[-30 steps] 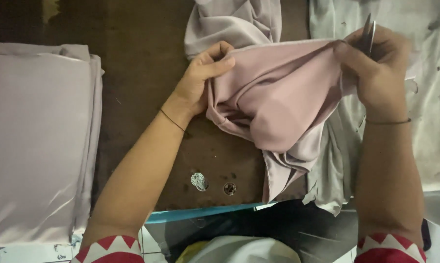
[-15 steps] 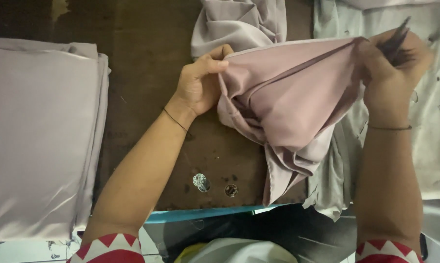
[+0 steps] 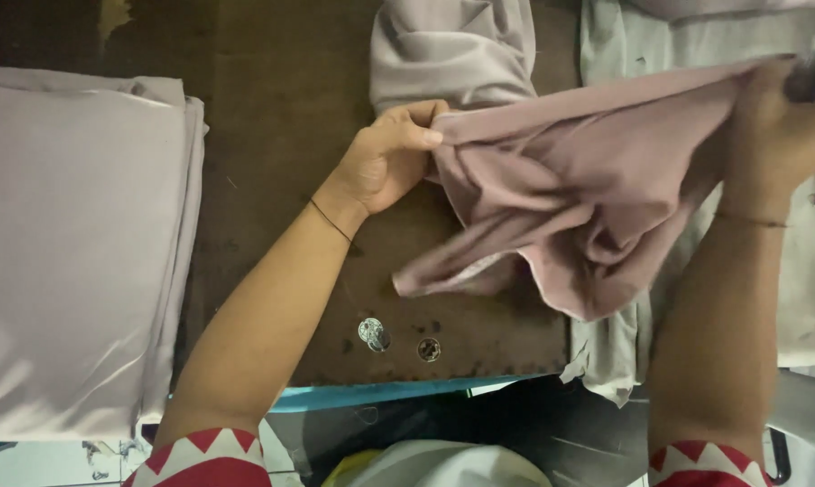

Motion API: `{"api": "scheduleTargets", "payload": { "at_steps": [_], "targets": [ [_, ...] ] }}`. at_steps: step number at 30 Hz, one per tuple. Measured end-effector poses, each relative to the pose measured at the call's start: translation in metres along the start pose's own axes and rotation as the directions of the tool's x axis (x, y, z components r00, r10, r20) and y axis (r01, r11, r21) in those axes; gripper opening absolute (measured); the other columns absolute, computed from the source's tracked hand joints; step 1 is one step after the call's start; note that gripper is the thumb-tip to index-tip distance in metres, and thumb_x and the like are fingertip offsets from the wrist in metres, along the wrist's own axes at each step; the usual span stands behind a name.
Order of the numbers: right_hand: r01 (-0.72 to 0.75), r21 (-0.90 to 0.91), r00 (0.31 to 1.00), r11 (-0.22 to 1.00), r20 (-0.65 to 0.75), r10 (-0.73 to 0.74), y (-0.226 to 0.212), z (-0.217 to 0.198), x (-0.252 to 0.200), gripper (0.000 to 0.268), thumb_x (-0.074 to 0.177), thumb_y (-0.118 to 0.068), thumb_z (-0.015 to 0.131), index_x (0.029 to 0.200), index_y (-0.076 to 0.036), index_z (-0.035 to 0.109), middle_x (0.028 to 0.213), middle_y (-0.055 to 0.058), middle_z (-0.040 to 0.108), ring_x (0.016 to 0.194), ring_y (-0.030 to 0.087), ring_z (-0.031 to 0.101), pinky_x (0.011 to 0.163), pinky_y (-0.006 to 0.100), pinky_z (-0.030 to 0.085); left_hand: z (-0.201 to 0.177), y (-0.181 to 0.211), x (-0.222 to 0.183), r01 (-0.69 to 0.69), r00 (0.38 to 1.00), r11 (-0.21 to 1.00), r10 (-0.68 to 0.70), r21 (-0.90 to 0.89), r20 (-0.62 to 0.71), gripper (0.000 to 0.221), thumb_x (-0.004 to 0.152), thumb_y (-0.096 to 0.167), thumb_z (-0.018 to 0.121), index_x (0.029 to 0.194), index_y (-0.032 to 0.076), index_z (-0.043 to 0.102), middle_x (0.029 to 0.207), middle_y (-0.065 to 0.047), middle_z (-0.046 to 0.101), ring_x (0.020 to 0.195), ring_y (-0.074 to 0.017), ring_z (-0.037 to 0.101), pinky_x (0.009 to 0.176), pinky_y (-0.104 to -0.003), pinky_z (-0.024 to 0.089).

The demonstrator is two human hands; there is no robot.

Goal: Trimming loose threads from pink fabric garments using thread snips on a work table in a factory setting.

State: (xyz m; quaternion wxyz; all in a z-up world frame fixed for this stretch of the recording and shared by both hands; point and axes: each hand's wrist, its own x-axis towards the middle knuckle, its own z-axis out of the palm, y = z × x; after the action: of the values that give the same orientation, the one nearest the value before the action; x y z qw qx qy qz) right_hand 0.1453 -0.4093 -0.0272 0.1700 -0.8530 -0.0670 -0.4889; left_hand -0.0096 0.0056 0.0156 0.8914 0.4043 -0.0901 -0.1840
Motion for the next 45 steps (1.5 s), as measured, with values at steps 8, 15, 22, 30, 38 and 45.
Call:
{"api": "scheduleTargets", "payload": {
  "at_steps": [8, 15, 22, 30, 38, 45],
  "targets": [
    [-0.276, -0.148, 0.953, 0.95, 0.084, 0.29, 0.13, 0.034, -0.017, 0.029, 0.099, -0.034, 0.065, 0.078, -0.016, 0.072, 0.075, -0.006, 0.077, 0.066, 0.012, 0.072, 0.055, 0.035, 0.057, -0.015, -0.009, 0.002, -0.162, 0.978, 0.982, 0.147, -0.095, -0.148, 0.016, 0.073, 0.01, 0.069, 0.073, 0.01, 0.053, 0.093, -0.008, 0.061, 0.084, -0.0177, 0.061, 0.077, -0.028, 0.044],
    [-0.408, -0.075, 0.888, 0.91, 0.199, 0.415, 0.13, 0.023, -0.014, 0.018, 0.093, -0.027, 0.063, 0.083, -0.013, 0.059, 0.086, -0.004, 0.069, 0.079, 0.015, 0.062, 0.07, 0.04, 0.055, -0.021, 0.004, -0.003, -0.336, 0.937, 0.911, 0.299, -0.24, -0.179, 0.016, 0.064, 0.002, 0.056, 0.063, 0.007, 0.041, 0.108, -0.029, 0.072, 0.115, -0.0496, 0.063, 0.112, -0.057, 0.046],
    [-0.292, 0.185, 0.876, 0.939, 0.445, 0.184, 0.02, -0.044, 0.019, 0.016, 0.113, -0.017, 0.066, 0.127, -0.01, 0.07, 0.102, 0.0, 0.049, 0.091, 0.018, 0.056, 0.085, 0.033, 0.047, -0.018, 0.009, -0.003, -0.255, 0.934, 0.953, 0.198, -0.164, -0.298, 0.02, 0.063, 0.007, 0.057, 0.061, 0.012, 0.037, 0.109, -0.03, 0.073, 0.103, -0.0379, 0.065, 0.095, -0.039, 0.049],
    [-0.277, 0.524, 0.785, 0.806, 0.607, -0.125, -0.103, -0.071, 0.027, 0.018, 0.121, -0.001, 0.063, 0.13, 0.005, 0.078, 0.088, 0.002, 0.06, 0.074, 0.008, 0.043, 0.065, 0.025, 0.029, -0.019, 0.008, 0.0, -0.218, 0.945, 0.968, 0.177, -0.126, -0.276, 0.022, 0.065, 0.009, 0.055, 0.065, 0.014, 0.034, 0.118, -0.029, 0.072, 0.103, -0.0299, 0.066, 0.087, -0.03, 0.043],
    [-0.037, 0.604, 0.723, 0.796, 0.566, -0.396, -0.134, -0.068, 0.016, 0.019, 0.109, -0.003, 0.076, 0.126, 0.005, 0.078, 0.069, 0.003, 0.058, 0.056, 0.009, 0.042, 0.05, 0.023, 0.03, -0.016, 0.008, 0.001, -0.217, 0.961, 0.971, 0.196, -0.097, -0.194, 0.017, 0.067, 0.009, 0.056, 0.082, 0.008, 0.048, 0.116, -0.033, 0.07, 0.125, -0.0396, 0.063, 0.11, -0.043, 0.046],
    [-0.068, 0.577, 0.666, 0.814, 0.634, -0.393, -0.143, -0.074, 0.018, 0.026, 0.089, 0.009, 0.061, 0.11, 0.002, 0.074, 0.091, 0.007, 0.07, 0.068, 0.011, 0.053, 0.062, 0.022, 0.042, -0.018, 0.001, 0.003, -0.165, 0.962, 0.974, 0.193, 0.153, -0.192, 0.029, 0.072, 0.0, 0.052, 0.099, 0.007, 0.055, 0.08, -0.02, 0.071, 0.078, -0.0262, 0.071, 0.085, -0.034, 0.056]
  ]
}}
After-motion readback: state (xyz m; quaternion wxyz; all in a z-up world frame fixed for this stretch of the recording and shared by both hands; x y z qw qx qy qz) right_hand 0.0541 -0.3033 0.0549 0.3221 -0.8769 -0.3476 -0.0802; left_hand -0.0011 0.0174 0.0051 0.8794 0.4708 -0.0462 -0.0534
